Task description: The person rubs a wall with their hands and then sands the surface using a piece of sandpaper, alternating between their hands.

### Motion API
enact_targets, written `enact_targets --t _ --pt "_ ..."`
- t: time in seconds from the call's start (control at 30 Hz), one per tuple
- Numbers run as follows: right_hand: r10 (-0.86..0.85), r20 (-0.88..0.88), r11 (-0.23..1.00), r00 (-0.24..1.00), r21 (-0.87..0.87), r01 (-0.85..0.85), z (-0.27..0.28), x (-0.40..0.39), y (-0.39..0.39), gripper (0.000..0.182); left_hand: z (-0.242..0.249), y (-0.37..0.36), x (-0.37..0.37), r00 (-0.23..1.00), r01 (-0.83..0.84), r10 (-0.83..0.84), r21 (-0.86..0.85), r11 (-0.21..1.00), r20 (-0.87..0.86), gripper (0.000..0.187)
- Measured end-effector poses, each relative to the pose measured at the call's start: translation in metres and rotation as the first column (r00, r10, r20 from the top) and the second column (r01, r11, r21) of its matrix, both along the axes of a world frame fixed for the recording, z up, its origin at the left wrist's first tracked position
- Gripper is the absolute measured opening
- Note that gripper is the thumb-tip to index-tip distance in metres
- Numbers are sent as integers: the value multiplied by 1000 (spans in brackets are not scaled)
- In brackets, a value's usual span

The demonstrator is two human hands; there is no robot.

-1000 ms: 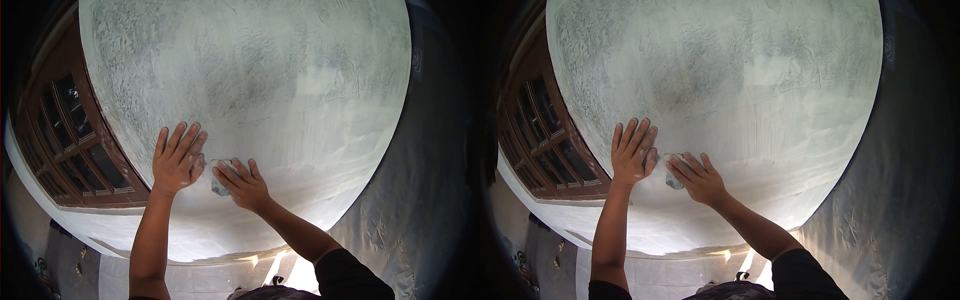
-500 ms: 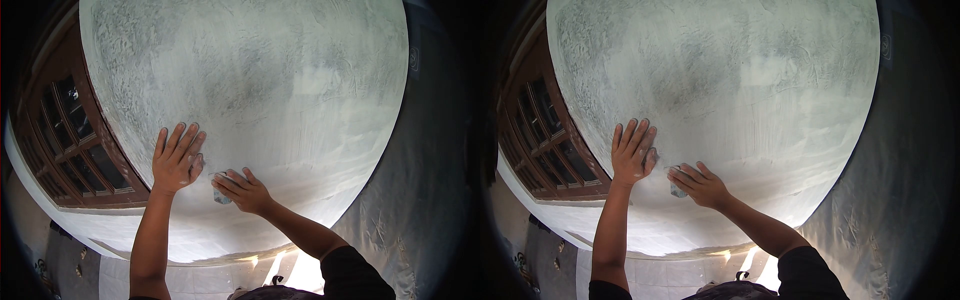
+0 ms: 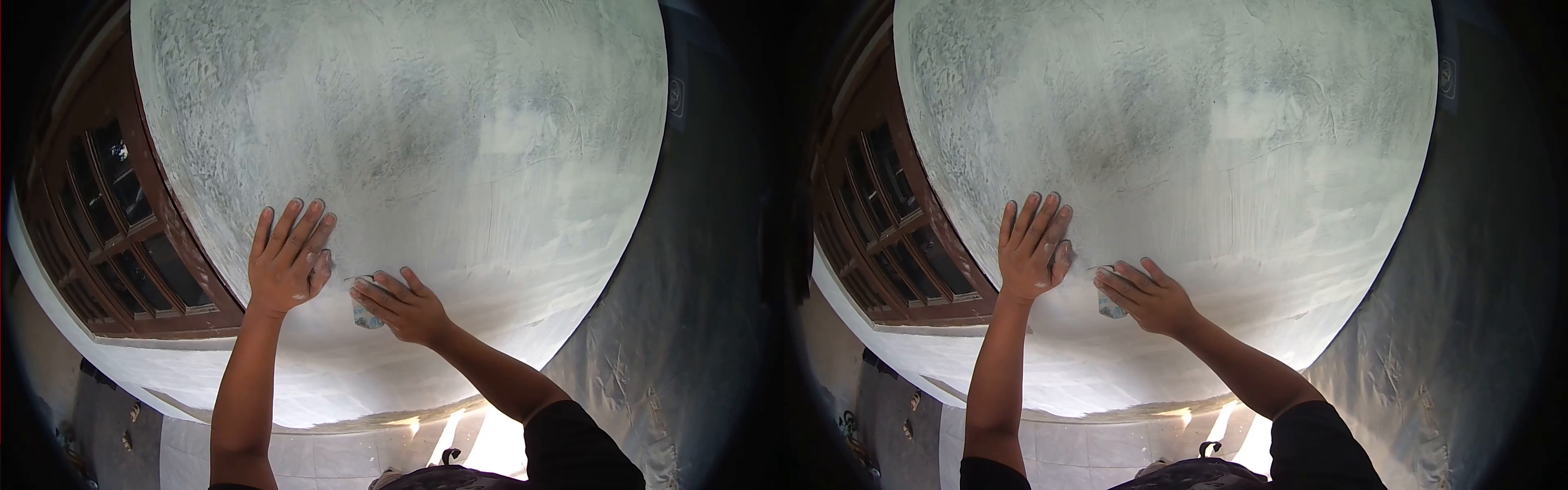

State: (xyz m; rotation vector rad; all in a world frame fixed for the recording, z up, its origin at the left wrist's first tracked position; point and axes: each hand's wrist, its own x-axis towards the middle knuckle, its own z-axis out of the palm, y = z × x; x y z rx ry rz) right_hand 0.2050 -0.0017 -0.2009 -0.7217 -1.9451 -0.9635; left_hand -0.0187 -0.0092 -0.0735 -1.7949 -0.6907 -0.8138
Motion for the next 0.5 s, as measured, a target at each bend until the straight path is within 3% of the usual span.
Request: enact_targets --t 0.03,0.1,0.17,0.27,0.4,0.5 --pt "9 57 1000 998 10 -10 9 8 3 51 1 1 0 1000 5 -5 8 1000 1 43" --pt "-119 -94 991 988 53 124 50 24 8 51 0 1 -1 1000 7 -7 7 1000 1 43" --pt "-106 -337 994 935 -5 111 87 38 11 60 -1 2 -1 1000 12 -12 8 1000 3 43" --pt "-126 -434 991 892 -86 97 83 28 3 59 -2 2 0 1000 15 -15 19 1000 7 43" --pt "17 8 1000 1000 -17 -17 -13 -6 -2 48 -4 1 -1 1000 7 -7 8 1000 17 42" --pt "-13 4 1000 1000 27 13 13 5 4 49 -4 1 -2 1000 5 -5 6 1000 16 42"
